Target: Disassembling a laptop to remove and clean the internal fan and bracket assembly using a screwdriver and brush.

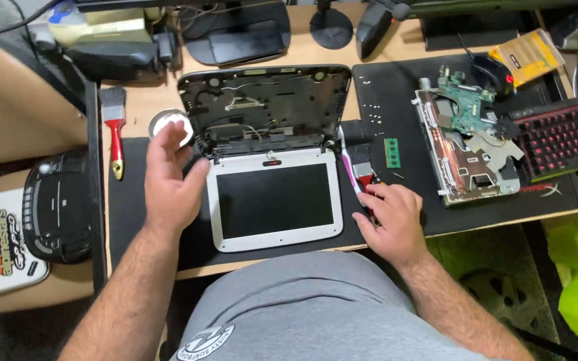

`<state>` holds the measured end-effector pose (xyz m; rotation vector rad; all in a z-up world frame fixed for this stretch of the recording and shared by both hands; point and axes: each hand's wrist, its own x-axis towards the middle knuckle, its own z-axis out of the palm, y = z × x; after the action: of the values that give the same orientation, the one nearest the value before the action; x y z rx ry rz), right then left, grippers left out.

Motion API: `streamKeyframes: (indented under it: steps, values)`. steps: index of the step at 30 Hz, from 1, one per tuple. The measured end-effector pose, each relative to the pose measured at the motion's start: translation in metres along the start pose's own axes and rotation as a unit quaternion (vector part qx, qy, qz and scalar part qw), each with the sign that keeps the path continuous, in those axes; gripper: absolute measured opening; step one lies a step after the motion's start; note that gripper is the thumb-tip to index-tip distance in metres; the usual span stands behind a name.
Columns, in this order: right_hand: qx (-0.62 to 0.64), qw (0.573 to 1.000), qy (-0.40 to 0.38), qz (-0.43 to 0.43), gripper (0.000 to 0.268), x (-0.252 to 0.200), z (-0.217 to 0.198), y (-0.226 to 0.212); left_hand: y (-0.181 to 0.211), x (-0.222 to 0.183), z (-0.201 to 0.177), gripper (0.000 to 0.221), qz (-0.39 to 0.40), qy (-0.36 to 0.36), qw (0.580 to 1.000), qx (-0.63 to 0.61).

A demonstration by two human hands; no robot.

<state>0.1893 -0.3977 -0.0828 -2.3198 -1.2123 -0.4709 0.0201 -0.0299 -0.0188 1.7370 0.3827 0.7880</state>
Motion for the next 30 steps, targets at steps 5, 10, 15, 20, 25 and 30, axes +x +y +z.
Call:
streamKeyframes:
  steps: [5,10,15,20,25,30]
  values:
    - [-0.012,0.999,0.039,-0.006,0.028,0.006,-0.008,0.023,0.006,0.031,0.025,0.046,-0.052,0.014,0.997,-0.058]
    - [0.014,0.998,0.057,0.009,0.019,0.002,-0.020,0.047,-0.013,0.046,0.030,0.029,-0.092,0.034,0.994,-0.043]
    - [0.063,0.998,-0.001,0.021,0.028,0.007,-0.033,0.031,-0.022,0.053,0.028,0.015,-0.081,0.103,0.982,-0.136]
    - [-0.007,0.999,-0.040,0.031,0.035,0.015,-0.035,0.028,-0.022,0.068,0.028,0.014,-0.072,0.157,0.962,-0.211]
    - [-0.056,0.991,-0.103,0.060,0.040,0.017,-0.038,0.026,-0.021,0.070,0.034,0.012,-0.086,0.166,0.957,-0.219]
    - [-0.060,0.977,-0.154,0.134,0.038,0.015,-0.037,0.025,-0.015,0.065,0.043,0.015,-0.104,0.172,0.951,-0.236]
